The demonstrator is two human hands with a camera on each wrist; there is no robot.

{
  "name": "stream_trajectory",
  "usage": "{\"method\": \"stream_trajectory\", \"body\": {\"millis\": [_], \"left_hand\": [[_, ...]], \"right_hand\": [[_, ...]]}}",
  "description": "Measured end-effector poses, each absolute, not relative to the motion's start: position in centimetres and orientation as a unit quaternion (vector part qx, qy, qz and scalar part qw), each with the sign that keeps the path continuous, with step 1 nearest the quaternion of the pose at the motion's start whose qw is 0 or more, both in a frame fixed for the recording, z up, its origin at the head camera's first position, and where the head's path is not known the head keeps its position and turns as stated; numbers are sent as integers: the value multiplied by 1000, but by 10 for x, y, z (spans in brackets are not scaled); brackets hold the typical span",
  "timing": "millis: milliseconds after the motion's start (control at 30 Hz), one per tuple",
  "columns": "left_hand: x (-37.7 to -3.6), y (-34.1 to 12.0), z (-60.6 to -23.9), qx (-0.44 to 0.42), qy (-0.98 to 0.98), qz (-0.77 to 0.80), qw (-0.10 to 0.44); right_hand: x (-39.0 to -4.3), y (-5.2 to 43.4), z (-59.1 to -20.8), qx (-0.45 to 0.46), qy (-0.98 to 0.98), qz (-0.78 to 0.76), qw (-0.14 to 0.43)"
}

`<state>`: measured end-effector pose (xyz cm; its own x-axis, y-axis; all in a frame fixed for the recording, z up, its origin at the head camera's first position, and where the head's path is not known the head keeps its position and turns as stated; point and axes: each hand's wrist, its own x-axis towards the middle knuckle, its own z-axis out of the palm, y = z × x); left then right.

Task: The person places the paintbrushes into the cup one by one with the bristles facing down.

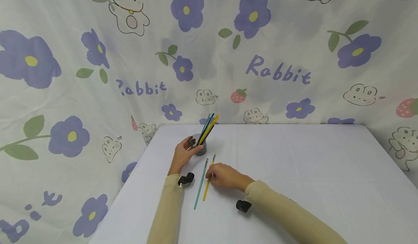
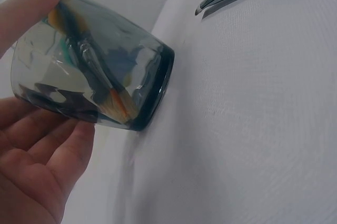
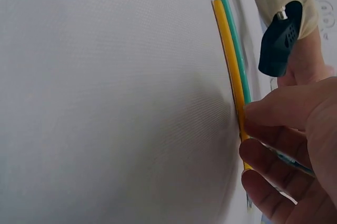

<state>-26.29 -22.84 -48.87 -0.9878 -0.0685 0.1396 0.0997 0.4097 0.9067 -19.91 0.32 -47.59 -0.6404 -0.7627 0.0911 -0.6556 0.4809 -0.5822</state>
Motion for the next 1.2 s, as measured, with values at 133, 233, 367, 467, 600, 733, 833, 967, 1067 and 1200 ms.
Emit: {"method": "stream_trajectory", "body": {"millis": [133,233,367,467,600,733,833,967,1067,1200], "left_hand": [[-263,-229,-489,-10,-835,-545,79],[-263,-229,-490,-12,-834,-546,78],[-264,-229,-491,-13,-833,-547,77],[-264,-229,-490,-14,-832,-549,77],[-264,-229,-489,-14,-833,-548,79],[-264,-228,-489,-12,-835,-544,81],[-264,-228,-489,-8,-837,-541,79],[-264,-227,-489,-4,-840,-538,78],[-264,-227,-489,-3,-839,-539,78],[-264,-227,-489,-1,-837,-542,75]], "right_hand": [[-197,0,-475,-425,865,-253,80],[-195,-3,-475,-425,872,-231,81],[-195,-4,-473,-428,871,-227,82],[-195,-4,-473,-438,868,-221,76],[-196,-3,-473,-444,872,-195,67],[-196,-4,-472,-472,867,-154,38],[-196,-5,-471,-504,857,-109,3],[-193,-5,-472,-530,846,-33,-44],[-191,-6,-472,-540,839,15,-64],[-187,-9,-468,-554,828,61,-66]]}}
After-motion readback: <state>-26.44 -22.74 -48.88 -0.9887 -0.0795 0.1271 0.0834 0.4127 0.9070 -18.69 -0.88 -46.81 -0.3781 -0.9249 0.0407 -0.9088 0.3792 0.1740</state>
